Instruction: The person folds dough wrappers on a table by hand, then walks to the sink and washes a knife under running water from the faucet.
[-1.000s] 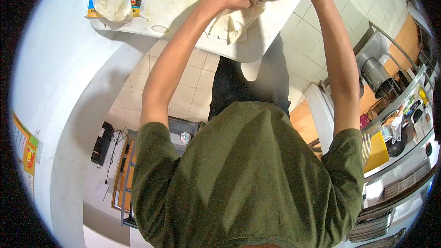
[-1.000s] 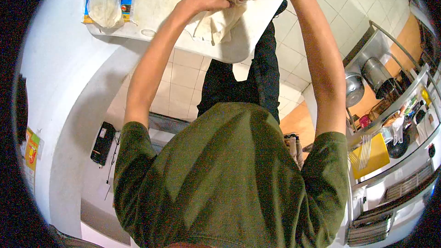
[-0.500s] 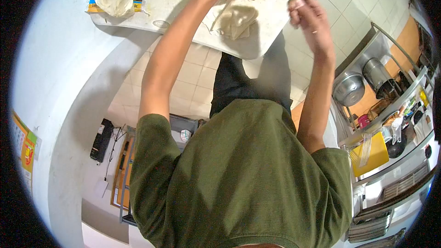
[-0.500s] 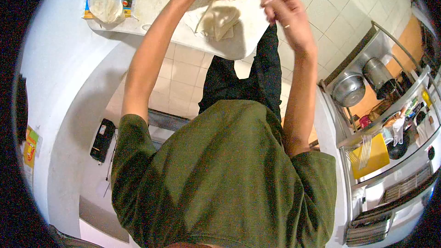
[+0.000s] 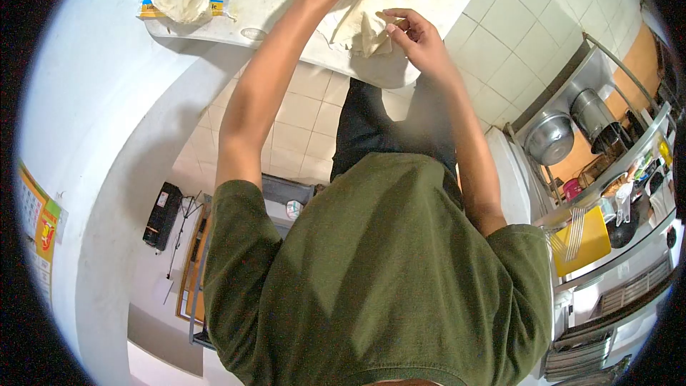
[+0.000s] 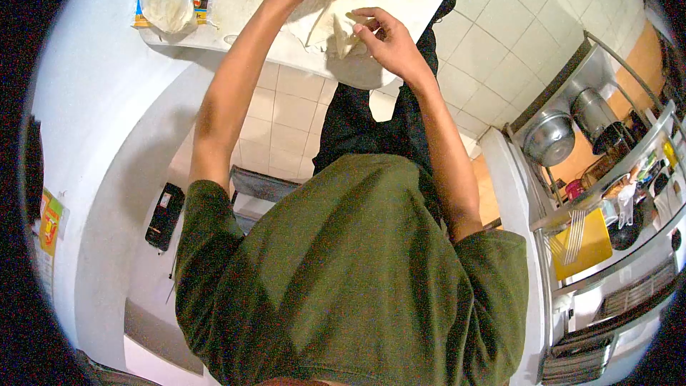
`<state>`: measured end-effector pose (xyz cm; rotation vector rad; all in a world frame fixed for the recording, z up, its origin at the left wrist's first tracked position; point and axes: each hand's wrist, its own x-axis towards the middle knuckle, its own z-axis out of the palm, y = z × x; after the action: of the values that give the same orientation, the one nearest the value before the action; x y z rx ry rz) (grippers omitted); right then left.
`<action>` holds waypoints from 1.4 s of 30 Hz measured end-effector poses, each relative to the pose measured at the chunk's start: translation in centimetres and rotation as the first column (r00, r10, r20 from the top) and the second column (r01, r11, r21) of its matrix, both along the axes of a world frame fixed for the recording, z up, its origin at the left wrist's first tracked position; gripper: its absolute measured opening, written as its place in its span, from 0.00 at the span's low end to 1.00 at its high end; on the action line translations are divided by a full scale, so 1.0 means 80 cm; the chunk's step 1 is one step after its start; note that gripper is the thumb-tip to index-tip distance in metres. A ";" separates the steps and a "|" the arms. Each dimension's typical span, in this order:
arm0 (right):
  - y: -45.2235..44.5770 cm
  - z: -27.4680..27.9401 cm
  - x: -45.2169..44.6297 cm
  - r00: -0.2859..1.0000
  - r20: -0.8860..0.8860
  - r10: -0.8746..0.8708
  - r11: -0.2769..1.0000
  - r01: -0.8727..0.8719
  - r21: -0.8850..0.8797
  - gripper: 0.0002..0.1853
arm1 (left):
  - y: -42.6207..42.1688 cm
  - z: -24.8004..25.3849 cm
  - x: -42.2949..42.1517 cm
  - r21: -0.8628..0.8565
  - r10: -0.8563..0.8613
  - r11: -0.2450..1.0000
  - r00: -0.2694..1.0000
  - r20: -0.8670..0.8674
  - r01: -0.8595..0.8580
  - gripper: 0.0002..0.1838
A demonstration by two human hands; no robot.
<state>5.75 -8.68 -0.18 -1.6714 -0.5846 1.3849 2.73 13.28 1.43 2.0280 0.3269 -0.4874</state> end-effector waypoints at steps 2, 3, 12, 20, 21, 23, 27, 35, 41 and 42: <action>0.002 0.000 -0.002 0.997 -0.079 -0.014 1.000 0.016 0.018 0.18 | -0.001 0.000 -0.001 0.005 0.021 1.000 1.000 0.010 -0.021 0.16; 0.002 0.001 -0.002 0.998 -0.056 0.010 1.000 -0.010 -0.004 0.18 | -0.002 -0.001 -0.003 0.012 0.027 1.000 0.999 0.023 -0.027 0.16; -0.005 0.006 0.006 0.994 -0.047 -0.102 0.995 0.103 0.013 0.15 | -0.003 -0.005 -0.008 0.025 0.002 1.000 0.995 0.104 -0.005 0.14; -0.022 0.033 0.037 0.939 -0.139 -0.315 0.947 0.321 0.019 0.17 | -0.032 -0.003 -0.061 0.226 -0.021 0.974 0.991 0.134 -0.010 0.12; -0.021 0.027 0.036 0.945 -0.021 -0.326 0.941 0.327 0.087 0.18 | -0.038 -0.003 -0.071 0.266 -0.021 0.963 0.979 0.201 -0.033 0.11; -0.014 0.033 0.038 0.920 0.275 -0.278 0.959 0.251 0.128 0.27 | -0.043 -0.011 -0.089 0.318 -0.033 0.945 0.940 0.340 -0.082 0.10; 0.003 0.000 0.035 0.821 0.558 -0.120 0.964 -0.037 0.262 0.36 | -0.051 -0.035 -0.103 0.324 -0.037 0.933 0.853 0.521 -0.158 0.10; 0.011 -0.016 0.031 0.846 0.530 -0.062 0.975 -0.062 0.213 0.35 | -0.060 -0.033 -0.090 0.413 -0.086 0.904 0.896 0.436 -0.114 0.15; 0.019 -0.013 0.018 0.828 0.553 -0.099 0.976 -0.029 0.218 0.35 | -0.050 -0.039 -0.080 0.385 -0.114 0.916 0.843 0.526 -0.116 0.12; 0.017 -0.015 0.016 0.816 0.570 -0.089 0.976 -0.042 0.213 0.35 | -0.049 -0.037 -0.082 0.387 -0.124 0.917 0.849 0.514 -0.100 0.12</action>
<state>7.03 -7.34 -1.41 -1.9049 -1.0153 0.7333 -3.81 9.33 -1.57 2.4664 0.0704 0.1709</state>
